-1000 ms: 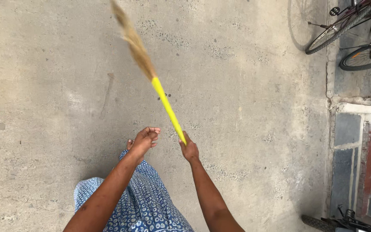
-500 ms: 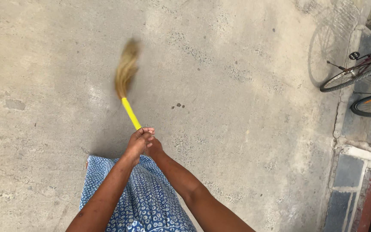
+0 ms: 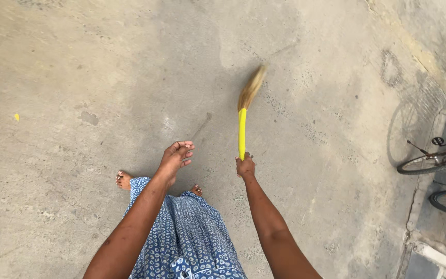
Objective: The person sweeps an outdoor concrete area with a handheld broom, collects a dustpan, and then moves inside to arrange a small rug and clean a mop by dipping it in a bucket of water.
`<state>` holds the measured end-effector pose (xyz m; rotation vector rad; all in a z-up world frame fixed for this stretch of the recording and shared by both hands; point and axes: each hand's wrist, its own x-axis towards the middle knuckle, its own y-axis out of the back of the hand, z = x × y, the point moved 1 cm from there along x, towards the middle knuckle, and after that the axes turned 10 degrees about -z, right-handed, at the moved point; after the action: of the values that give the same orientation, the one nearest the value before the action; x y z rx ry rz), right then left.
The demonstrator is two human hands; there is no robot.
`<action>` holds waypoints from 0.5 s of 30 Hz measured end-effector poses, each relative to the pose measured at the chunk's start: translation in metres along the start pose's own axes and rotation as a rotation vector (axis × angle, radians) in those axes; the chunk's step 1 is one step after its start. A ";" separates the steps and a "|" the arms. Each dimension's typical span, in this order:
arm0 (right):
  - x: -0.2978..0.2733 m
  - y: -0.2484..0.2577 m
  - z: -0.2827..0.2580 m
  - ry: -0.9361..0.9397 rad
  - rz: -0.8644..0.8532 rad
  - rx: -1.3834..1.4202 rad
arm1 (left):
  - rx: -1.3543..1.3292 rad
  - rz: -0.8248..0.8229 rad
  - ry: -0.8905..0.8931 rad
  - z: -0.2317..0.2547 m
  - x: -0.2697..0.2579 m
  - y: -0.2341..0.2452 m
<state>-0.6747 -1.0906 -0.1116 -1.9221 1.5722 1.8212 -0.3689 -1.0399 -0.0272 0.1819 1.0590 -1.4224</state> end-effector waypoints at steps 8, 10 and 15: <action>-0.005 -0.229 -0.145 0.457 -0.283 -0.590 | -0.150 0.230 -0.085 0.015 -0.029 0.108; -0.019 -0.276 -0.187 0.461 -0.507 -0.718 | -0.232 0.257 -0.118 0.012 -0.036 0.126; -0.031 -0.275 -0.288 0.614 -0.586 -0.587 | -0.314 0.335 -0.200 0.032 -0.048 0.161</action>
<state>-0.2799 -1.1259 -0.1569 -2.9825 0.3860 1.6000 -0.2062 -0.9926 -0.0531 -0.0127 1.0169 -0.9400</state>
